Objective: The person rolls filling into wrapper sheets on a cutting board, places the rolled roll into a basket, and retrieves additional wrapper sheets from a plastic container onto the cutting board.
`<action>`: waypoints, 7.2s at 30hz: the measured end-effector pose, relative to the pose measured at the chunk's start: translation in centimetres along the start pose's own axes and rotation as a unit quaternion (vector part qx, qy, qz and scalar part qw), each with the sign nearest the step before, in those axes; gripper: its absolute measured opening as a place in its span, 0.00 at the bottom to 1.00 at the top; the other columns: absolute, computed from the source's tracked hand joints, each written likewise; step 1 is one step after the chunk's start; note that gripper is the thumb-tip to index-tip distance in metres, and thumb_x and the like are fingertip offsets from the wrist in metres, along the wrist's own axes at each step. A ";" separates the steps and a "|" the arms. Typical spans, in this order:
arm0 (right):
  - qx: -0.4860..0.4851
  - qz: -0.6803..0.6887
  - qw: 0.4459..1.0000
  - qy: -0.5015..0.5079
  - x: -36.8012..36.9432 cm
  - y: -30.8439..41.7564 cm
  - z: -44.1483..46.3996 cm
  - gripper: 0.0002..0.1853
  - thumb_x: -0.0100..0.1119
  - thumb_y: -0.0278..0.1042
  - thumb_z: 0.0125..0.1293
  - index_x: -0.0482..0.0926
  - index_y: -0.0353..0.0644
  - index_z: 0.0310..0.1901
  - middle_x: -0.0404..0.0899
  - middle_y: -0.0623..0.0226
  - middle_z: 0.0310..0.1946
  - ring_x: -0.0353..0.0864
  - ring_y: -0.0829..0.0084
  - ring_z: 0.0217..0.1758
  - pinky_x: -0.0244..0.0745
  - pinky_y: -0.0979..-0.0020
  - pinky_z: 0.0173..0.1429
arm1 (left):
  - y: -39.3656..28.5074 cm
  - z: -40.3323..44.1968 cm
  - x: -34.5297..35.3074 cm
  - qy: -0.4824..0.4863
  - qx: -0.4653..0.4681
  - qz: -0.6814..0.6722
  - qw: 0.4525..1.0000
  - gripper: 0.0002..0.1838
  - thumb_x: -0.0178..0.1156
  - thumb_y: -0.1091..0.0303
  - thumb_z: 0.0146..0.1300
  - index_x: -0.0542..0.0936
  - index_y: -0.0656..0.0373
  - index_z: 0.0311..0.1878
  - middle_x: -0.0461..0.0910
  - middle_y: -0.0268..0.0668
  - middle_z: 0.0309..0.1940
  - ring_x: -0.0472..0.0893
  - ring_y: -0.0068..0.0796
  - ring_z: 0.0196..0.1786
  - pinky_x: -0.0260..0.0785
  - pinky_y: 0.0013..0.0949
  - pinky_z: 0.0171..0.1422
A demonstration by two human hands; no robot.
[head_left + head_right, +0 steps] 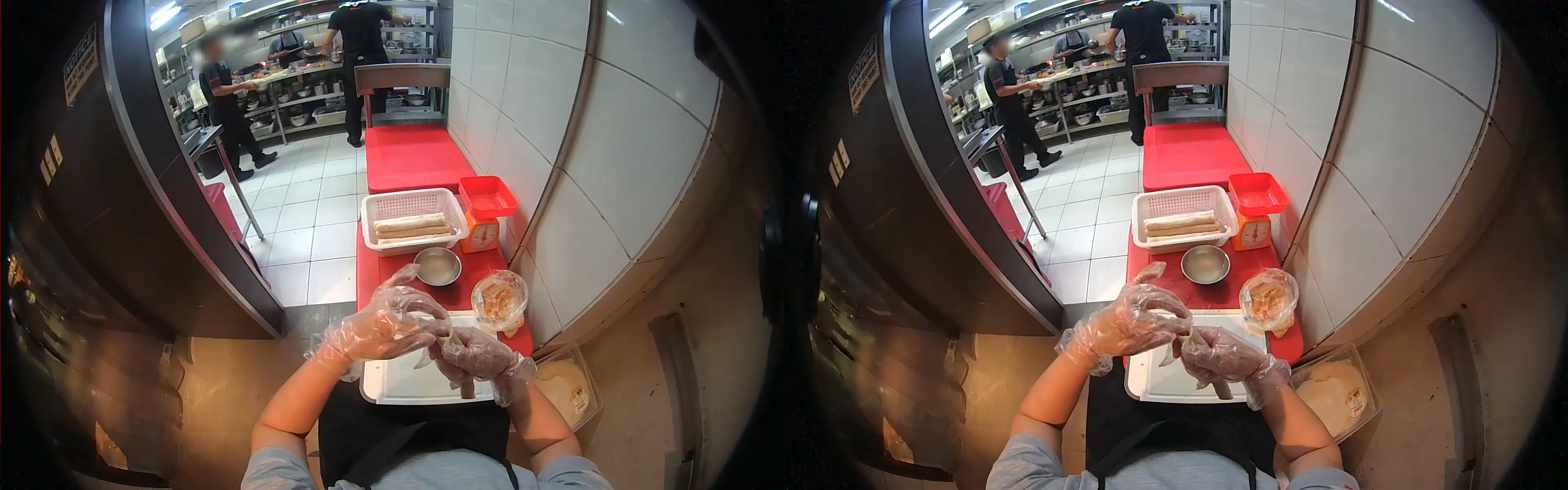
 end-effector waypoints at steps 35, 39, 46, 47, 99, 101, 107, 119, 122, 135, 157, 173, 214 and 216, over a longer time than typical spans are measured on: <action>-0.305 0.145 0.916 -0.216 -4.6 -1.5 3.0 0.11 0.69 0.32 0.66 0.74 0.44 0.34 0.77 0.70 0.29 0.78 0.72 0.33 0.77 0.68 0.42 | 4.0 -10.8 15.2 0.168 -0.435 -0.522 0.714 0.17 0.60 0.57 0.69 0.84 0.55 0.55 0.80 0.27 0.29 0.73 0.15 0.26 0.66 0.21 0.29; -0.335 0.058 0.889 -0.308 -10.0 -4.3 -0.9 0.08 0.67 0.27 0.67 0.75 0.47 0.35 0.76 0.73 0.28 0.77 0.77 0.32 0.75 0.74 0.39 | 7.5 -11.6 13.2 0.210 -0.434 -0.227 0.846 0.28 0.70 0.51 0.63 0.81 0.62 0.59 0.84 0.34 0.38 0.82 0.26 0.36 0.77 0.34 0.43; -0.202 -0.545 0.751 -0.313 -11.8 -12.6 -3.0 0.14 0.66 0.27 0.61 0.81 0.41 0.49 0.84 0.59 0.44 0.83 0.61 0.49 0.78 0.63 0.54 | 8.3 -16.8 19.6 0.232 -0.344 0.144 0.899 0.41 0.70 0.50 0.55 0.70 0.57 0.70 0.70 0.42 0.71 0.68 0.40 0.74 0.54 0.57 0.78; -0.227 -0.615 0.706 -0.270 -11.3 -14.1 -2.2 0.17 0.68 0.28 0.59 0.81 0.41 0.51 0.84 0.56 0.47 0.83 0.57 0.53 0.78 0.60 0.57 | 8.2 -18.3 22.6 0.188 -0.317 0.205 0.907 0.40 0.67 0.51 0.57 0.69 0.57 0.71 0.69 0.42 0.72 0.67 0.40 0.75 0.52 0.55 0.80; 0.000 -0.739 0.625 -0.251 -13.8 -18.0 2.7 0.18 0.69 0.44 0.56 0.82 0.44 0.45 0.81 0.60 0.40 0.81 0.57 0.49 0.76 0.56 0.56 | 15.3 -19.2 19.3 -0.016 -0.330 -0.112 0.937 0.18 0.74 0.63 0.53 0.85 0.53 0.48 0.86 0.40 0.42 0.83 0.43 0.51 0.72 0.45 0.62; 0.005 -0.740 0.623 -0.251 -13.0 -17.7 3.5 0.17 0.68 0.45 0.57 0.82 0.45 0.44 0.81 0.60 0.41 0.81 0.58 0.50 0.75 0.57 0.57 | 12.3 -16.2 18.3 0.003 -0.254 0.046 0.966 0.17 0.73 0.60 0.53 0.86 0.51 0.47 0.86 0.39 0.42 0.83 0.41 0.53 0.68 0.47 0.65; 0.008 -0.728 0.652 -0.211 -12.0 -18.6 5.8 0.16 0.66 0.45 0.59 0.83 0.46 0.44 0.81 0.61 0.44 0.80 0.60 0.54 0.76 0.58 0.58 | 12.1 -14.3 21.0 0.065 -0.290 0.021 0.955 0.18 0.71 0.54 0.56 0.87 0.50 0.47 0.87 0.35 0.45 0.82 0.40 0.55 0.66 0.46 0.66; -0.006 -0.623 0.736 -0.264 -17.3 -14.2 -6.0 0.21 0.68 0.46 0.62 0.85 0.40 0.50 0.83 0.56 0.43 0.83 0.57 0.49 0.78 0.60 0.56 | 10.4 -9.9 24.2 0.144 -0.212 -0.041 0.966 0.16 0.65 0.62 0.61 0.80 0.54 0.51 0.83 0.45 0.49 0.81 0.52 0.52 0.73 0.49 0.57; -0.040 -0.551 0.767 -0.327 -18.4 -15.3 -5.3 0.22 0.68 0.47 0.65 0.84 0.39 0.53 0.85 0.55 0.42 0.84 0.58 0.49 0.78 0.61 0.58 | 11.5 -8.8 26.2 0.230 -0.232 -0.044 0.944 0.15 0.61 0.61 0.64 0.81 0.56 0.50 0.82 0.47 0.49 0.80 0.53 0.54 0.73 0.48 0.58; -0.128 -0.560 0.666 -0.476 -16.5 -17.4 1.3 0.05 0.65 0.30 0.62 0.81 0.40 0.30 0.79 0.58 0.29 0.80 0.56 0.36 0.73 0.57 0.42 | 23.6 -6.0 9.4 0.159 -0.433 -0.142 0.876 0.11 0.66 0.69 0.58 0.84 0.59 0.43 0.83 0.47 0.33 0.82 0.37 0.38 0.74 0.42 0.47; -0.113 -0.578 0.667 -0.457 -16.2 -16.7 1.4 0.02 0.66 0.25 0.55 0.82 0.40 0.30 0.80 0.61 0.29 0.80 0.57 0.35 0.75 0.58 0.42 | 32.0 -0.1 18.9 0.119 -0.267 0.264 0.919 0.35 0.54 0.48 0.71 0.64 0.56 0.76 0.66 0.45 0.74 0.64 0.44 0.76 0.52 0.46 0.81; -0.124 -0.561 0.665 -0.476 -16.8 -18.1 1.3 0.05 0.69 0.32 0.56 0.81 0.47 0.27 0.81 0.67 0.29 0.81 0.61 0.37 0.72 0.57 0.43 | 38.6 -1.2 11.0 0.209 -0.368 0.143 0.895 0.13 0.64 0.59 0.62 0.87 0.50 0.47 0.86 0.45 0.45 0.84 0.47 0.51 0.75 0.49 0.54; 0.321 -0.010 0.400 -0.859 -13.1 -39.9 -41.2 0.26 0.70 0.45 0.60 0.81 0.33 0.52 0.83 0.49 0.50 0.83 0.55 0.49 0.78 0.58 0.54 | 13.0 -6.5 21.8 0.035 -0.359 -0.027 0.932 0.24 0.49 0.65 0.76 0.69 0.63 0.72 0.61 0.53 0.76 0.57 0.51 0.80 0.48 0.47 0.82; 0.200 0.106 0.460 -0.859 -13.7 -42.4 -41.5 0.25 0.70 0.43 0.60 0.81 0.35 0.54 0.85 0.52 0.46 0.84 0.57 0.49 0.78 0.61 0.56 | 10.3 -3.3 23.2 0.057 -0.302 -0.020 0.951 0.23 0.51 0.67 0.75 0.71 0.62 0.70 0.64 0.52 0.74 0.61 0.52 0.78 0.51 0.48 0.81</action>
Point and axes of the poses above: each hand's wrist, its own z-axis towards the middle knuckle, its own x-axis out of the palm, y = z × x, the point moved 4 cm from there along z, towards the middle knuckle
